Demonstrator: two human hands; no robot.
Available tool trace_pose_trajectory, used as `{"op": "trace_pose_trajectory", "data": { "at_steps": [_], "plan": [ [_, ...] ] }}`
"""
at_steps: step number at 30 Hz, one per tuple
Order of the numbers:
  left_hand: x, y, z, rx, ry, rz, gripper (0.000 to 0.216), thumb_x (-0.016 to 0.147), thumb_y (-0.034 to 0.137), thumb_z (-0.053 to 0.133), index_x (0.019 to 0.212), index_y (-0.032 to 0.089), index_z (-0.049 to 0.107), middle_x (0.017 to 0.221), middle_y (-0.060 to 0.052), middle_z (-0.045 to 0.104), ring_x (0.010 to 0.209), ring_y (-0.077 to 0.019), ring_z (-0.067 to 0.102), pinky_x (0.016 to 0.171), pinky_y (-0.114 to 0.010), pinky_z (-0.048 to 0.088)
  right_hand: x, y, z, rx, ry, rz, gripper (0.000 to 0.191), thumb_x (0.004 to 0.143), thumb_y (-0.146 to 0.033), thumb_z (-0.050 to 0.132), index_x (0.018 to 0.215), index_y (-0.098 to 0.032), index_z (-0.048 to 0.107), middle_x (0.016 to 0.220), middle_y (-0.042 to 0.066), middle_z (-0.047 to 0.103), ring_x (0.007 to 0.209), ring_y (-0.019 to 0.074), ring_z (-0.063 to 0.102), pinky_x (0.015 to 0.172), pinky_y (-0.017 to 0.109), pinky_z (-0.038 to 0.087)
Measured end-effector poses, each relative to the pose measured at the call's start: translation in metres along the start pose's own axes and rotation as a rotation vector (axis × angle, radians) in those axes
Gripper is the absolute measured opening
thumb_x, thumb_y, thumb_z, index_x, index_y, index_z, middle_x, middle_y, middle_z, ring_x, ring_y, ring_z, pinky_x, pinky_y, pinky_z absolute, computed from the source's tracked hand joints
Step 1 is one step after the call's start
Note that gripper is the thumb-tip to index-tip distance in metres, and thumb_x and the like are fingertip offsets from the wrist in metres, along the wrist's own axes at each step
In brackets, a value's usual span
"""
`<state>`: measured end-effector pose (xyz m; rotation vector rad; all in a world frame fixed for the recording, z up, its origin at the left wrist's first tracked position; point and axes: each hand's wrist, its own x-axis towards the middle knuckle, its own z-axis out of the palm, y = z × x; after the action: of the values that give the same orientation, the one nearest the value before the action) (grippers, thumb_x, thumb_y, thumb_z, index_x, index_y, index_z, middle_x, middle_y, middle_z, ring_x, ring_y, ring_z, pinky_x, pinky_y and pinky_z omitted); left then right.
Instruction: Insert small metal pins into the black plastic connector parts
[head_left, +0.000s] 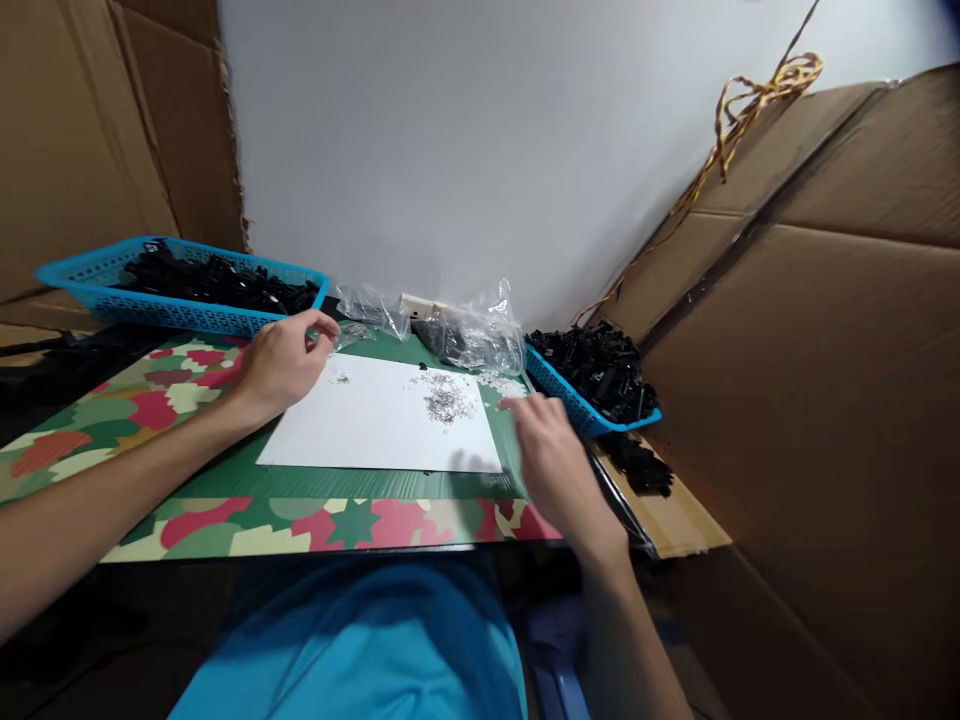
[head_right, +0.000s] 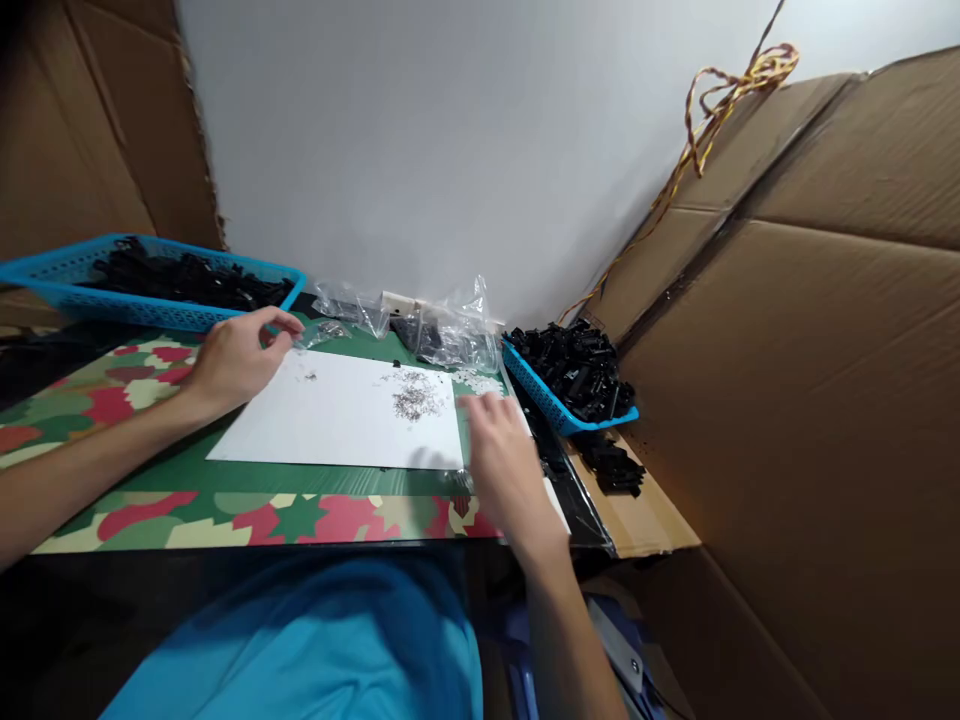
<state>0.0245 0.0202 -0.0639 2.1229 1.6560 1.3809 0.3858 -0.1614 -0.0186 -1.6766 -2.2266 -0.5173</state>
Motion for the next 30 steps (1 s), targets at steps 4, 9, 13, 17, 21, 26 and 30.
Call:
{"op": "trace_pose_trajectory", "data": {
  "at_steps": [4,9,13,17,21,26,30],
  "plan": [
    [0.015,-0.015,-0.018,0.005,0.109,-0.082,0.021,0.092,0.026,0.060,0.105,0.025,0.077,0.097,-0.005,0.080,0.083,-0.0257,0.069,0.080,-0.038,0.051,0.053,-0.067,0.006,0.004,-0.315,-0.362,0.023,0.112,-0.021,0.043,0.123,-0.025,0.063,0.092,0.010,0.078,0.072,0.0245,0.064,0.065,0.036,0.033],
    [0.025,-0.034,-0.030,0.071,0.167,-0.064,0.021,0.090,0.019,0.060,0.102,0.023,0.077,0.107,-0.007,0.078,0.089,-0.0251,0.068,0.085,-0.036,0.051,0.110,-0.088,0.040,0.020,-0.294,-0.544,0.032,0.117,-0.043,0.040,0.117,-0.022,0.064,0.076,0.007,0.072,0.063,0.0210,0.060,0.062,0.034,0.027],
    [0.032,-0.047,-0.036,0.189,0.206,-0.014,0.020,0.092,0.016,0.060,0.102,0.022,0.076,0.115,-0.010,0.072,0.104,-0.0276,0.067,0.099,-0.040,0.050,0.124,-0.074,0.068,0.003,-0.195,-0.637,0.026,0.112,-0.015,0.043,0.108,-0.018,0.068,0.102,0.012,0.073,0.089,0.0242,0.066,0.071,0.033,0.039],
    [0.037,-0.061,-0.041,0.343,0.206,-0.050,0.020,0.096,0.018,0.058,0.104,0.023,0.075,0.117,-0.011,0.070,0.116,-0.0312,0.063,0.107,-0.044,0.047,0.117,-0.054,0.084,-0.018,-0.124,-0.663,0.025,0.108,-0.010,0.047,0.111,-0.016,0.071,0.106,0.013,0.073,0.096,0.0264,0.066,0.081,0.036,0.046],
    [0.041,-0.075,-0.044,0.445,0.165,-0.115,0.022,0.100,0.027,0.055,0.112,0.025,0.074,0.122,-0.013,0.070,0.123,-0.0337,0.061,0.109,-0.048,0.045,0.115,-0.045,0.084,0.077,-0.095,-0.611,0.028,0.113,-0.019,0.046,0.118,-0.018,0.073,0.104,0.010,0.078,0.092,0.0244,0.071,0.082,0.035,0.047],
    [0.071,-0.085,-0.053,0.616,-0.013,-0.152,0.037,0.100,0.041,0.053,0.127,0.024,0.071,0.133,-0.018,0.068,0.129,-0.0391,0.058,0.114,-0.056,0.040,0.115,-0.053,0.081,0.149,-0.090,-0.560,0.030,0.115,-0.026,0.046,0.127,-0.023,0.073,0.102,0.007,0.082,0.080,0.0221,0.073,0.066,0.032,0.039],
    [0.113,-0.089,-0.059,0.688,-0.149,-0.303,0.066,0.103,0.062,0.035,0.146,0.021,0.063,0.152,-0.026,0.057,0.141,-0.0499,0.050,0.114,-0.067,0.037,0.109,-0.063,0.077,0.207,-0.120,-0.582,0.031,0.115,-0.028,0.045,0.126,-0.023,0.074,0.103,0.008,0.082,0.077,0.0204,0.073,0.064,0.031,0.034]
  ]
}}
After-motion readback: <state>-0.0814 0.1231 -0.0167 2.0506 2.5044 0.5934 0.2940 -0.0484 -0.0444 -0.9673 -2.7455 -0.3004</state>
